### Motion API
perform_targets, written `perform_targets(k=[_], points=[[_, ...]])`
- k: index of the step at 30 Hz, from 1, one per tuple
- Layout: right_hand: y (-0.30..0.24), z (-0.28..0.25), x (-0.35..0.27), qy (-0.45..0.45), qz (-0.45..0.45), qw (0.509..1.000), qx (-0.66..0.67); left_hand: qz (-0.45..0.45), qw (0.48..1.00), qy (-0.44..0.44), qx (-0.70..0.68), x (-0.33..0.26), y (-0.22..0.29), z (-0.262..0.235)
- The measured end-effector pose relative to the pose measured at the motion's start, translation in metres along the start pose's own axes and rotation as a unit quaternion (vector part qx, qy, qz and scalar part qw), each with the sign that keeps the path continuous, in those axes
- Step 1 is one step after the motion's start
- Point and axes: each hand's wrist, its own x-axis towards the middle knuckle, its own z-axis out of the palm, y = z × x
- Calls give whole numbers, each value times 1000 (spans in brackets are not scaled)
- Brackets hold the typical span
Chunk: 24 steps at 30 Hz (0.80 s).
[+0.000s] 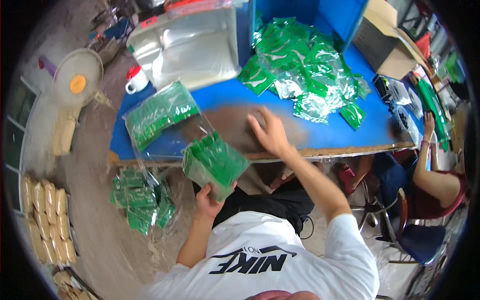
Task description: Counting and packing stacks of green plastic bags into a larger clear plastic bag at a packing station.
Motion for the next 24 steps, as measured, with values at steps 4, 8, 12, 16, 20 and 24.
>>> perform_targets(k=[4, 8, 12, 16, 20, 24], points=[[63, 6, 86, 71, -162, 919, -353, 0, 999, 8, 53, -16, 6, -8], [49, 31, 37, -108, -133, 933, -318, 30, 996, -48, 76, -34, 19, -16], [-3, -18, -43, -154, -235, 943, -176, 9, 995, -73, 61, -32, 29, -18], [-41, -8, -82, 9, 54, 991, 124, 9, 1000, 7, 24, -25, 17, -50], [-30, 3, -78, -123, 127, 950, 257, -50, 994, -80, 49, 15, -14, 1], [3, -25, 7, 66, 77, 989, -104, -43, 999, 28, 3, 13, -21, 7]])
